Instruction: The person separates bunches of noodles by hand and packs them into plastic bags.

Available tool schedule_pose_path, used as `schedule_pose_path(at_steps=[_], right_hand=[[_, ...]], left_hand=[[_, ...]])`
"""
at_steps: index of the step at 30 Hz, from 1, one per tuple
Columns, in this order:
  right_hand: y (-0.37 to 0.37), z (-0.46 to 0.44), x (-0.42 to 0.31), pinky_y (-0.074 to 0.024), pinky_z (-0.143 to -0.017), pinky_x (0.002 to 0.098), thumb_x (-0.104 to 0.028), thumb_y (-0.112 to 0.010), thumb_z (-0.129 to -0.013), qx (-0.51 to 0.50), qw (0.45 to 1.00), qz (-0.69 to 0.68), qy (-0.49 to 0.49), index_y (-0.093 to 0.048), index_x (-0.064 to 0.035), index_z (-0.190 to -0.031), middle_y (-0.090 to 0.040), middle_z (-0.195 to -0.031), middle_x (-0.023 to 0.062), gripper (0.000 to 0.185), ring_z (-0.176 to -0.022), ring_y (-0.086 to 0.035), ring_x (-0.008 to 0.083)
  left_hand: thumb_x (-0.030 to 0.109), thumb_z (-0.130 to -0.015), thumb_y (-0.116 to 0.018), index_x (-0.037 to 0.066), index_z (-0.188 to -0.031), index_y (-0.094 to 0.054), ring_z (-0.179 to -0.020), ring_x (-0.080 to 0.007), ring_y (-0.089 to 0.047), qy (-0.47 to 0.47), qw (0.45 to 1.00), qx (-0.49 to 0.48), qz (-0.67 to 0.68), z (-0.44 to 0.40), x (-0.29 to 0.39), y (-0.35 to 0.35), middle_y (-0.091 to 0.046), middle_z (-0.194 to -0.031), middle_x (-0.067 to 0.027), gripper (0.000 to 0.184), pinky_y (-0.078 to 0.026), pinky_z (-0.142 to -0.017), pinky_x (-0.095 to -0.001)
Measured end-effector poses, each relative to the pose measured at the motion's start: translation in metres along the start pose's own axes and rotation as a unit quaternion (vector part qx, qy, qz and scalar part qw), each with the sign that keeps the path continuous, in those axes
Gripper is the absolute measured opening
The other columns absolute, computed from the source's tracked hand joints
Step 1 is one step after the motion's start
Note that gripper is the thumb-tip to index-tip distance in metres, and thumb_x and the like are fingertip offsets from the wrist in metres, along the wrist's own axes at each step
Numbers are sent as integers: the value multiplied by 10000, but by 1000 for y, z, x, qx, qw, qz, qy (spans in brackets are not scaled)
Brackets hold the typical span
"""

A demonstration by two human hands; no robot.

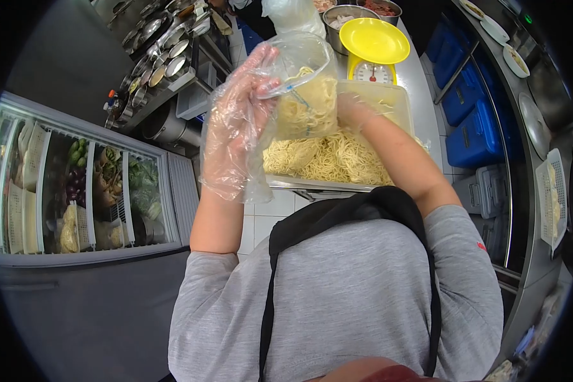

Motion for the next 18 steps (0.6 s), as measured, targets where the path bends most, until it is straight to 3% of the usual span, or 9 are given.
schedule_pose_path(at_steps=[1, 2, 3, 5, 8, 10, 14, 16, 18], right_hand=[[10, 7, 1, -498, -829, 362, -81, -561, -782, 1, 1000, 2, 4, -641, -24, -1059, -645, -1086, 147, 294, -1011, -617, 300], [17, 17, 13, -494, -812, 355, -72, -575, -765, 34, 972, -227, -56, -640, -40, -1066, -640, -1046, 141, 310, -970, -614, 282], [20, 26, 27, -489, -795, 348, -62, -588, -748, 62, 887, -443, -114, -639, -56, -1073, -635, -1005, 135, 329, -928, -610, 265], [38, 36, 49, -470, -782, 365, -30, -669, -643, 177, 958, -226, 6, -625, -85, -942, -634, -905, 75, 307, -870, -590, 226], [87, 78, 59, -461, -755, 344, -37, -666, -623, 146, 968, -204, 20, -606, -90, -931, -604, -831, 61, 318, -825, -562, 198], [92, 103, 61, -469, -775, 344, -55, -671, -617, 54, 973, -219, -44, -594, -91, -962, -611, -852, 94, 356, -856, -577, 218], [50, 109, 72, -491, -787, 357, -102, -744, -670, 121, 976, -181, -22, -599, -97, -1012, -650, -918, 94, 372, -893, -610, 244], [60, 113, 64, -495, -803, 359, -82, -747, -694, 68, 986, -133, -70, -617, -102, -1021, -667, -945, 78, 352, -942, -618, 263], [71, 118, 69, -490, -838, 368, -19, -732, -689, 161, 972, -173, -17, -635, -111, -1019, -667, -977, 86, 356, -1004, -608, 276]], left_hand=[[-71, -814, -451, -92, -1397, -297, -694, -38, -477, 1, 999, -31, 19, 0, -2, 5, -396, -1426, -187, 604, -460, -675, -168], [-71, -814, -451, -92, -1397, -297, -694, -38, -477, -2, 999, -29, 19, 2, -4, 9, -396, -1426, -187, 604, -460, -675, -168], [-64, -813, -454, -90, -1398, -296, -685, -38, -476, 10, 1000, -7, -3, 7, -6, 5, -401, -1420, -185, 606, -462, -662, -166], [-52, -804, -468, -86, -1401, -293, -667, -53, -476, 31, 999, 3, -28, 11, -14, 7, -407, -1410, -182, 623, -464, -640, -169], [-75, -798, -484, -70, -1353, -386, -734, -109, -582, 68, 994, -74, 51, 8, -30, 14, -456, -1370, -159, 564, -525, -747, -244], [-81, -789, -485, -63, -1344, -401, -702, -113, -567, 80, 993, -68, 54, 9, -35, 6, -469, -1357, -142, 562, -526, -746, -248], [-99, -733, -512, 0, -1327, -478, -691, -82, -503, 86, 988, -66, -109, 14, -52, 9, -475, -1355, -118, 604, -489, -727, -218], [-62, -748, -500, 36, -1297, -531, -763, -86, -542, 149, 936, -124, -295, 15, -75, 29, -502, -1327, -89, 558, -492, -749, -236], [-41, -748, -488, 51, -1275, -551, -788, -99, -556, 145, 913, -127, -360, 18, -87, 48, -502, -1312, -104, 538, -503, -749, -253]])
Point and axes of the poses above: each hand's wrist, its own z-axis away from the middle knuckle, its own y-axis out of the back of the hand, x = y × z, the point moved 3 cm from there along -z, towards the middle knuckle
